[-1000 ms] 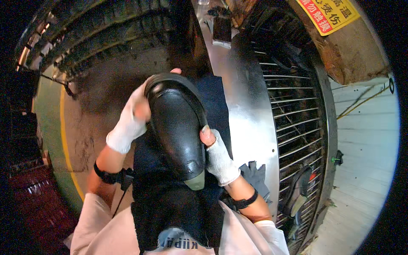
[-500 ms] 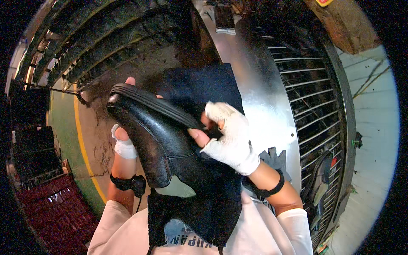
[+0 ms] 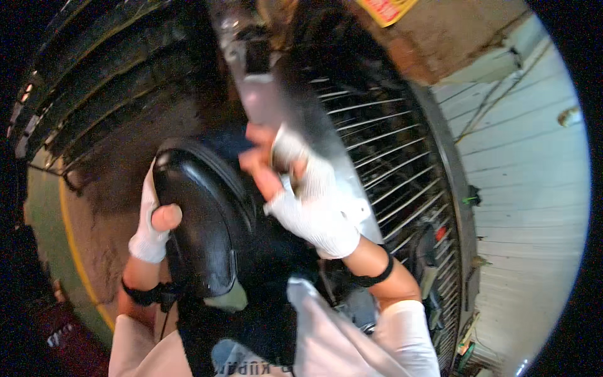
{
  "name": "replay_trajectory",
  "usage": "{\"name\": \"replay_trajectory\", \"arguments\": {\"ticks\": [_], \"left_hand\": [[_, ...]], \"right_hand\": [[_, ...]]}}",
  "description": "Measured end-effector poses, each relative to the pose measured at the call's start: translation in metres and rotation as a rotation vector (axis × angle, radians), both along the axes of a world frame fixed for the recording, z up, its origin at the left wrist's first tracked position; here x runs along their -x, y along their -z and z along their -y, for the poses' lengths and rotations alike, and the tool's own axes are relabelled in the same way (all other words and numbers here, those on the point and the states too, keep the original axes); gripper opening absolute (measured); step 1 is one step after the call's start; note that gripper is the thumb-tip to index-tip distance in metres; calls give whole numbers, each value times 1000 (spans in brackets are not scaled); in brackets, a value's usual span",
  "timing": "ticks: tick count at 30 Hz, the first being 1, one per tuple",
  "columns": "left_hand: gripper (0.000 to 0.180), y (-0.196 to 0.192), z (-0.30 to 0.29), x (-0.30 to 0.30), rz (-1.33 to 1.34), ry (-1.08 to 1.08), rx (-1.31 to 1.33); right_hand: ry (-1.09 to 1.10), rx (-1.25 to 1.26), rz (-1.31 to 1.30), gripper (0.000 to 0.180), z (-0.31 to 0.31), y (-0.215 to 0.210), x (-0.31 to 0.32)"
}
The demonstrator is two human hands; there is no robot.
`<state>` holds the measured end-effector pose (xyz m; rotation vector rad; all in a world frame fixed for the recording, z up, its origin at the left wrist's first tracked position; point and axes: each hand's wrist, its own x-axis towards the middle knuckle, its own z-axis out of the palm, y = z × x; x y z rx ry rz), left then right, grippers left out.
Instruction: Inspecting and cleaning finished black leather shoes using a cloth.
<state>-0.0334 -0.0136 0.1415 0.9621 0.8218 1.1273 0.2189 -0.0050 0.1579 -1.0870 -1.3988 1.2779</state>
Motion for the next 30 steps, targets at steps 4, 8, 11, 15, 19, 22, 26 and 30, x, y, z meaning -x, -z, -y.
{"name": "replay_trajectory", "arguments": {"ticks": [4, 8, 11, 15, 19, 22, 26, 30], "left_hand": [[96, -23, 6, -28, -129, 139, -221], [93, -32, 12, -31, -332, 158, -210], [83, -54, 22, -23, -469, -25, -316], [70, -43, -7, -28, -443, -458, -411], [79, -17, 4, -33, -555, -453, -378], [89, -7, 19, -30, -681, -304, -316], [105, 32, 54, -37, -845, -95, -317], [114, 21, 71, -55, -378, -216, -158]], "right_hand": [[-420, -164, 198, 65, -19, -59, 18], [-292, -69, 38, 56, -5, -54, 20], [-229, -220, -9, 98, -5, -40, 11], [34, -44, -48, 130, 52, 28, 23], [-7, 110, 78, 104, 48, 24, 23], [-57, 326, 146, 91, 43, 14, -8], [-32, 624, -112, 65, 40, 7, -29], [50, 411, 96, 73, 56, 19, -14]]}}
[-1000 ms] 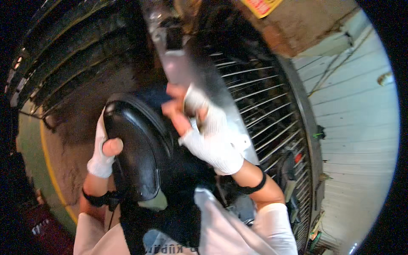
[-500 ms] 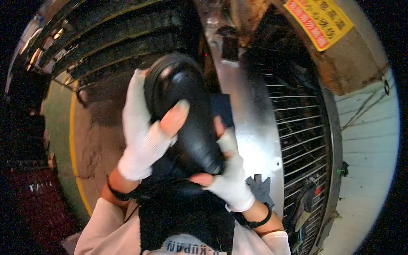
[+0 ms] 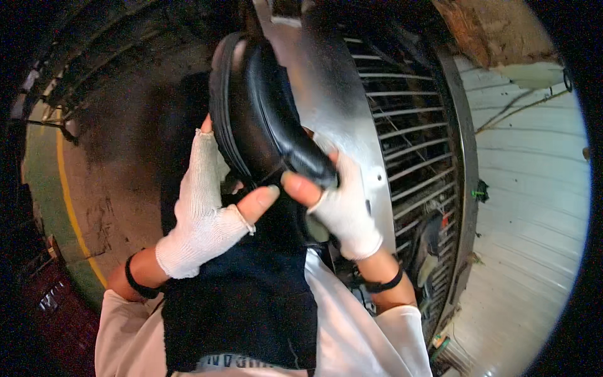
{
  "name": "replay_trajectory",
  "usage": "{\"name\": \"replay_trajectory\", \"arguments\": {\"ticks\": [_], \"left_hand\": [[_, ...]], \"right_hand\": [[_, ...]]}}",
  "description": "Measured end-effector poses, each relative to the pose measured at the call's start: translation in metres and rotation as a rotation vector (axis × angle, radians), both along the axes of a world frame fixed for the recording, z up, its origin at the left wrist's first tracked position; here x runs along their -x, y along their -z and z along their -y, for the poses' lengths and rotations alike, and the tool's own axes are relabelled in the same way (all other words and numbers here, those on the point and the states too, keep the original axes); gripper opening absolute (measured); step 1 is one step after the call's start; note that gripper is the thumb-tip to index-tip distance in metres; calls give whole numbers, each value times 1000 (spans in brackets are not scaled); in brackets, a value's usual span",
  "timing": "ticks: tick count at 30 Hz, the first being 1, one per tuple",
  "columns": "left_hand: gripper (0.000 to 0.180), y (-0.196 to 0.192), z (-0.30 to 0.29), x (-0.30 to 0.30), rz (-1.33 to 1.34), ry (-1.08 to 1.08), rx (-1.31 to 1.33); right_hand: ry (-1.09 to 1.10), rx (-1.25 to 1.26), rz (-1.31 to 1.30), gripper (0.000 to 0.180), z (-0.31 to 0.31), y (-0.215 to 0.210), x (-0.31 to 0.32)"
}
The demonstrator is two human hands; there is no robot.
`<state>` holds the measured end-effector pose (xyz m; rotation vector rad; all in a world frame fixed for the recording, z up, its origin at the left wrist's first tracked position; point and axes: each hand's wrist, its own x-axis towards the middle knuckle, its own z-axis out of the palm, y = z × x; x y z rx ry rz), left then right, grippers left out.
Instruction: Inspecting and cleaning finished black leather shoes using a cloth.
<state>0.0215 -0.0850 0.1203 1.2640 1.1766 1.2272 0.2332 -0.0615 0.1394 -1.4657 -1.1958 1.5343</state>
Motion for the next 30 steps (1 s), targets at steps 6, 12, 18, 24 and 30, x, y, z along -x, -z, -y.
{"name": "replay_trajectory", "arguments": {"ticks": [6, 12, 18, 24, 30], "left_hand": [[82, -20, -67, 36, -101, 297, -68], [60, 38, -47, 84, -931, 596, -807], [57, 72, -53, 97, -558, 260, -323], [65, 78, -136, 73, -357, 209, 17], [73, 46, -91, 66, -612, 146, -129]], "right_hand": [[-36, -340, -201, 105, 6, 70, 4], [-113, -291, -246, 56, -67, 72, 42], [-158, -119, -54, 58, -108, 87, 43], [-298, -313, 212, 37, -158, 86, 54], [-380, -389, 378, 42, -108, 44, 33]]}}
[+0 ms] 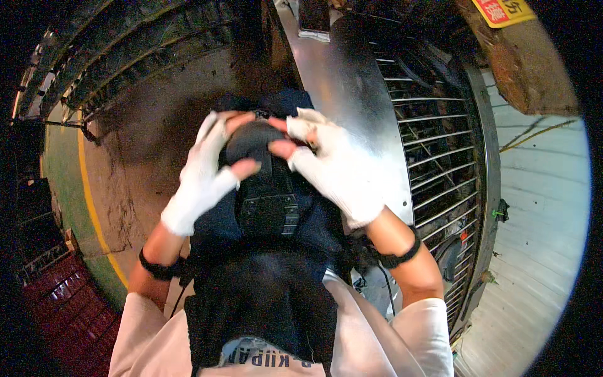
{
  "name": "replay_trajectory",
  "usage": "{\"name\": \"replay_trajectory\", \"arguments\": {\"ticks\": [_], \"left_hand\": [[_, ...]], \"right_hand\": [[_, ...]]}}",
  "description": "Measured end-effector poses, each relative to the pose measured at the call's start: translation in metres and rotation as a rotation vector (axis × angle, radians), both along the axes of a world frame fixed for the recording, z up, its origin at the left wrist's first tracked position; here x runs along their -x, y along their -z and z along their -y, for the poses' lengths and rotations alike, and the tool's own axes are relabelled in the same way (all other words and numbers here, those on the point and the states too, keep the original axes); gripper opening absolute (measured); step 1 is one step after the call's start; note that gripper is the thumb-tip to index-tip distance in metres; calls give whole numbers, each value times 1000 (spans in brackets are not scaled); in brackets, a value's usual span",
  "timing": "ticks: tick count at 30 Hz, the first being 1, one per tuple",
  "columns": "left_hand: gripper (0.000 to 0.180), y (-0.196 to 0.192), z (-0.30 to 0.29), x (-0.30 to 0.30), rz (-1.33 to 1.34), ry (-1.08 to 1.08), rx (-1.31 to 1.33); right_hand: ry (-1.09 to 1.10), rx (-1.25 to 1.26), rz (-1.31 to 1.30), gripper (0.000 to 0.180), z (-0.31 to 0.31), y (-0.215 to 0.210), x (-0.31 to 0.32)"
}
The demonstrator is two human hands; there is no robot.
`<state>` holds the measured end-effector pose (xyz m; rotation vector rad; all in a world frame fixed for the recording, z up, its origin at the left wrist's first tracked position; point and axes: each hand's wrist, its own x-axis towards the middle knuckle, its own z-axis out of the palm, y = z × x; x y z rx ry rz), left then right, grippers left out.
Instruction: Inspecting and cleaning finished black leather shoes using a cloth.
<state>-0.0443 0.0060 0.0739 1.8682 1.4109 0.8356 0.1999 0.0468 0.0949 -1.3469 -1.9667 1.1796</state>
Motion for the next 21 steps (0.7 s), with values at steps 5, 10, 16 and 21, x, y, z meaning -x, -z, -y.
{"name": "replay_trajectory", "arguments": {"ticks": [5, 10, 16, 21], "left_hand": [[55, -10, 53, 14, 159, 373, -62], [51, 4, 20, 14, 181, 154, 82], [52, 15, -21, -7, 303, -128, 230], [53, 23, -41, -7, 387, -181, 318]], "right_hand": [[-501, 50, -121, 42, 26, -12, -42], [-214, 330, -398, 49, 10, 14, -21], [257, 535, -550, 45, -10, 34, 18], [153, 382, -460, 52, -27, 49, 20]]}}
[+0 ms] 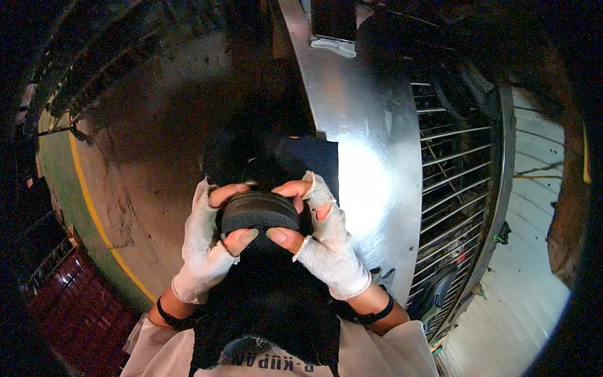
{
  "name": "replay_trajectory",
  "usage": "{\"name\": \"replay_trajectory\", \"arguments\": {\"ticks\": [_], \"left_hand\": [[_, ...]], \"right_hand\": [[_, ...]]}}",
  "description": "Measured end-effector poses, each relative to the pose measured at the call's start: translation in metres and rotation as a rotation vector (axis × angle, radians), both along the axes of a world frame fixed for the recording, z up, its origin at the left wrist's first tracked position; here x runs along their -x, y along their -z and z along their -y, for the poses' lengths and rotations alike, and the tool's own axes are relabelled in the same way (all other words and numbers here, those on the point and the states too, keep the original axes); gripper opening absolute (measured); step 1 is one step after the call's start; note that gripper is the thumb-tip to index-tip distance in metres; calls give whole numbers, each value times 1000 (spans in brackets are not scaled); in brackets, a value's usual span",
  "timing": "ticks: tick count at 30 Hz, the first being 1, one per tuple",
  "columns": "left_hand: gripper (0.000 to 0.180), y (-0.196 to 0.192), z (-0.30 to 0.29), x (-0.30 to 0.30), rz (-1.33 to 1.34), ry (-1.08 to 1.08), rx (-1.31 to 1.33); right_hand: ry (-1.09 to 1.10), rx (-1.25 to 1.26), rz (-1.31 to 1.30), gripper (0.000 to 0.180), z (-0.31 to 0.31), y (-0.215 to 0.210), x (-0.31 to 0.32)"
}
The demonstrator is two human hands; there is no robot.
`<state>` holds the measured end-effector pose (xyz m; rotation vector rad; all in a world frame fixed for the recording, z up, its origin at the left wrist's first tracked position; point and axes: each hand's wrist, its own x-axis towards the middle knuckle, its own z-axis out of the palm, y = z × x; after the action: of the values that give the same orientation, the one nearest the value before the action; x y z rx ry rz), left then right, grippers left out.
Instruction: Inspecting and cleaning finished black leather shoes using a cloth.
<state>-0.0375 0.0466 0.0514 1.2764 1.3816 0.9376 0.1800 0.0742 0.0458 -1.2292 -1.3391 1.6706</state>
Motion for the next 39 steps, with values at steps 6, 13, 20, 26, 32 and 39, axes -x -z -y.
{"name": "replay_trajectory", "arguments": {"ticks": [6, 13, 20, 26, 32, 39], "left_hand": [[52, 12, -12, 12, 39, 2, 27], [94, 15, -26, 18, 235, 95, 263], [136, -17, 54, 0, 628, 182, 84], [103, -82, 60, -4, 101, 235, -720], [69, -86, 85, -7, 159, 51, -619], [79, 6, 91, 0, 1107, -183, 384]], "right_hand": [[-92, -72, 5, 51, -29, 13, 5], [-219, 143, -10, 76, -43, 4, -9], [-275, -387, 139, 83, 43, -72, -13], [36, 153, 131, 73, 106, -80, -64], [-74, 448, -585, 81, 129, -104, -36], [43, 278, -279, 57, 146, -43, -16]]}}
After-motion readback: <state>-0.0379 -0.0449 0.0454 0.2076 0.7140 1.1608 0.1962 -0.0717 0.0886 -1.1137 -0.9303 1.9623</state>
